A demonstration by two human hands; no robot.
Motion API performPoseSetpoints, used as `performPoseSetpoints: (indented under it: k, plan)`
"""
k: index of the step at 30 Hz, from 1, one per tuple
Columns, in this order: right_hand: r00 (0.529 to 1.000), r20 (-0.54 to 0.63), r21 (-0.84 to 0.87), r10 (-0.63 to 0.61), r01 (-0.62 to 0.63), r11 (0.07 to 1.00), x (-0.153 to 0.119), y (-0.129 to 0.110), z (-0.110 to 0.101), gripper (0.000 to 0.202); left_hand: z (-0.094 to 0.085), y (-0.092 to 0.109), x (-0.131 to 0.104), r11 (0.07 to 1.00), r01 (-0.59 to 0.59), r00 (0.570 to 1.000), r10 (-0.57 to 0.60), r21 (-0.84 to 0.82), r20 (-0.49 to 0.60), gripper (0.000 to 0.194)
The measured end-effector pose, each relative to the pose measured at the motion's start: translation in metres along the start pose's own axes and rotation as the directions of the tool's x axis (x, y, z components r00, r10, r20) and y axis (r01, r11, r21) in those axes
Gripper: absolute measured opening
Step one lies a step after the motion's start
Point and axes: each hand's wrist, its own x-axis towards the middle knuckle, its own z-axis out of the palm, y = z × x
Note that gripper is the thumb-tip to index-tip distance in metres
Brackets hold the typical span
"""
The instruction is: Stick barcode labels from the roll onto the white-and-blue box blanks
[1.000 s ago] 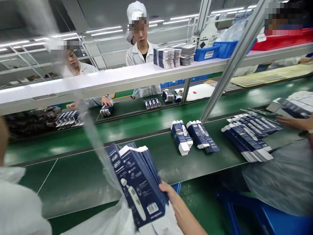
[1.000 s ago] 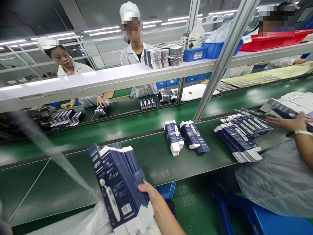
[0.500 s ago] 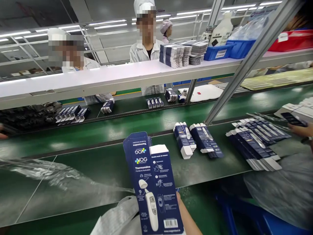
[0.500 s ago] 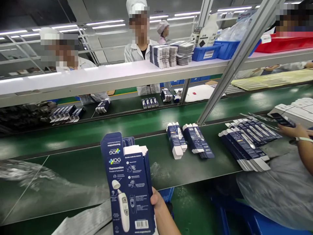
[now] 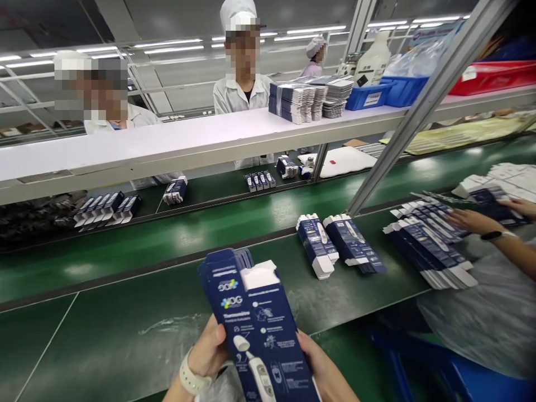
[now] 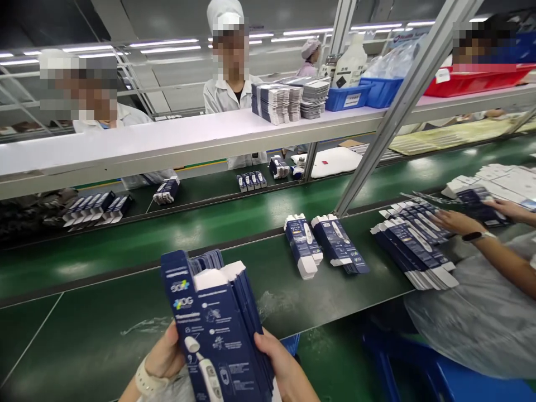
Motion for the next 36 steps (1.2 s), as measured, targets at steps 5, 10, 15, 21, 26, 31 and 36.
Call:
performPoseSetpoints:
  k: [5,10,15,21,26,31,36]
  plan:
    - [1.0,0.008,0.061,0.011,-0.011,0.998,-0.004,-0.017,0.022,0.055,-0.036,-0.018,0.001,0.995,0.037,0.993,-0.047,-0.092,-0.109,0.074]
    - [1.0,-0.001,-0.044,0.004,-0.004,0.999,0.001,-0.029,0.039,0.056,-0.055,-0.035,0.005,0.992,0.039,0.985,-0.059,-0.123,-0.163,0.066]
    - [0.993,-0.112,-0.111,-0.044,0.032,0.993,0.005,-0.028,0.049,0.051,-0.061,-0.051,0.017,0.981,0.038,0.966,-0.085,-0.192,-0.243,0.068]
    - [0.946,-0.263,-0.306,-0.189,0.104,0.946,0.009,-0.025,0.059,0.045,-0.046,-0.058,0.027,0.952,0.155,0.948,-0.219,-0.263,-0.232,0.05]
    - [0.756,-0.517,-0.489,-0.403,0.126,0.863,0.016,-0.029,0.04,0.042,-0.032,-0.043,0.033,0.953,0.154,0.934,-0.227,-0.261,-0.277,0.026]
    - [0.395,-0.697,-0.597,-0.599,0.142,0.789,-0.028,-0.07,-0.022,0.049,-0.055,-0.006,0.05,0.984,0.031,0.909,-0.1,-0.176,-0.403,0.015]
    - [0.071,-0.772,-0.634,-0.632,-0.014,0.773,-0.109,-0.102,-0.076,0.06,-0.101,0.027,0.083,0.994,-0.011,0.877,-0.043,-0.11,-0.478,0.027]
